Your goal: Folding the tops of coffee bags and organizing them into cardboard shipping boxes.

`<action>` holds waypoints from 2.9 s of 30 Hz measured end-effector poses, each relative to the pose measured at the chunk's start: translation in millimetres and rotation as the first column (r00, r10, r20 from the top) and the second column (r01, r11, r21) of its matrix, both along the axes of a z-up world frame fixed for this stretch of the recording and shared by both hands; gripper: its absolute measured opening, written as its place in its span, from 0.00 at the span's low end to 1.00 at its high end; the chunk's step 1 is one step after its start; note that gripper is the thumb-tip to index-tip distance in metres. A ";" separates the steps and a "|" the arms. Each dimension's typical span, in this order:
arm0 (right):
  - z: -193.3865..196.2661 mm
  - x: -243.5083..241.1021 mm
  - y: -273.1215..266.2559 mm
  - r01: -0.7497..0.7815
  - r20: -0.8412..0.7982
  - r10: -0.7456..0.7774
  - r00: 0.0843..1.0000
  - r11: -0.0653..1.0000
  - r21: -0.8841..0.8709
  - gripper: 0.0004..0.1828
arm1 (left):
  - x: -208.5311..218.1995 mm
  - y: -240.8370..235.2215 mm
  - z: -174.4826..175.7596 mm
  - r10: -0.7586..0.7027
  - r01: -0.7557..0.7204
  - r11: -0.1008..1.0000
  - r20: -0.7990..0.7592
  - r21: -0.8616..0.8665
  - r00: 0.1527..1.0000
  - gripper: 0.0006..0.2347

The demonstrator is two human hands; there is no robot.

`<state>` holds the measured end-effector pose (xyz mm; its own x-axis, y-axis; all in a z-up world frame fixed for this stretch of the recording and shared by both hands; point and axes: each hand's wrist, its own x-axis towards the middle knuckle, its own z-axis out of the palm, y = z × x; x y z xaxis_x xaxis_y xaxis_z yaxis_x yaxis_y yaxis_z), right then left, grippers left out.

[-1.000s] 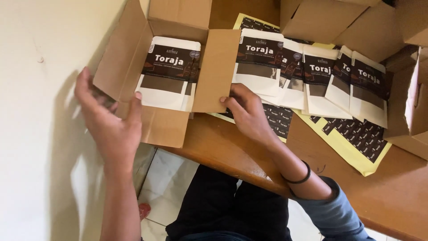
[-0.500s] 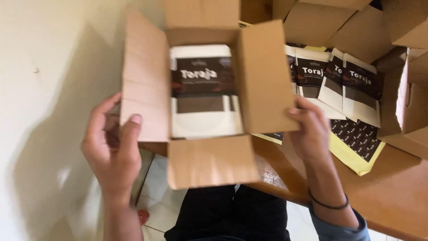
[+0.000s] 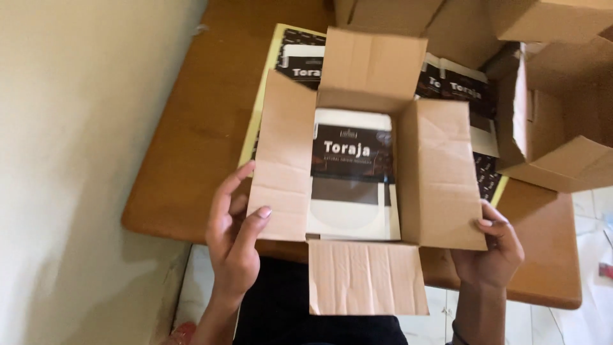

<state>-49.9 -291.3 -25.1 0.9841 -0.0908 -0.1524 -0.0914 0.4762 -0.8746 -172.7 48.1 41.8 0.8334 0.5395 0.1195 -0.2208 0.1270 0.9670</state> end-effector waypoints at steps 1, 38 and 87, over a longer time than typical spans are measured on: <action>-3.5 -2.2 -3.4 0.010 0.001 -0.010 1.000 1.000 -0.002 0.11 | 1.2 -2.2 -1.7 -0.010 0.010 1.000 0.001 -0.002 1.000 0.23; 47.1 -35.2 64.2 -0.107 0.246 0.702 0.668 0.418 -0.902 0.42 | -1.1 -32.2 -47.9 -0.288 0.229 0.919 0.152 0.320 0.946 0.46; 109.2 24.6 110.2 0.051 -0.024 0.833 0.553 -0.062 -0.997 0.28 | 61.1 -35.6 -18.8 -0.008 0.011 0.998 -0.054 0.058 0.999 0.32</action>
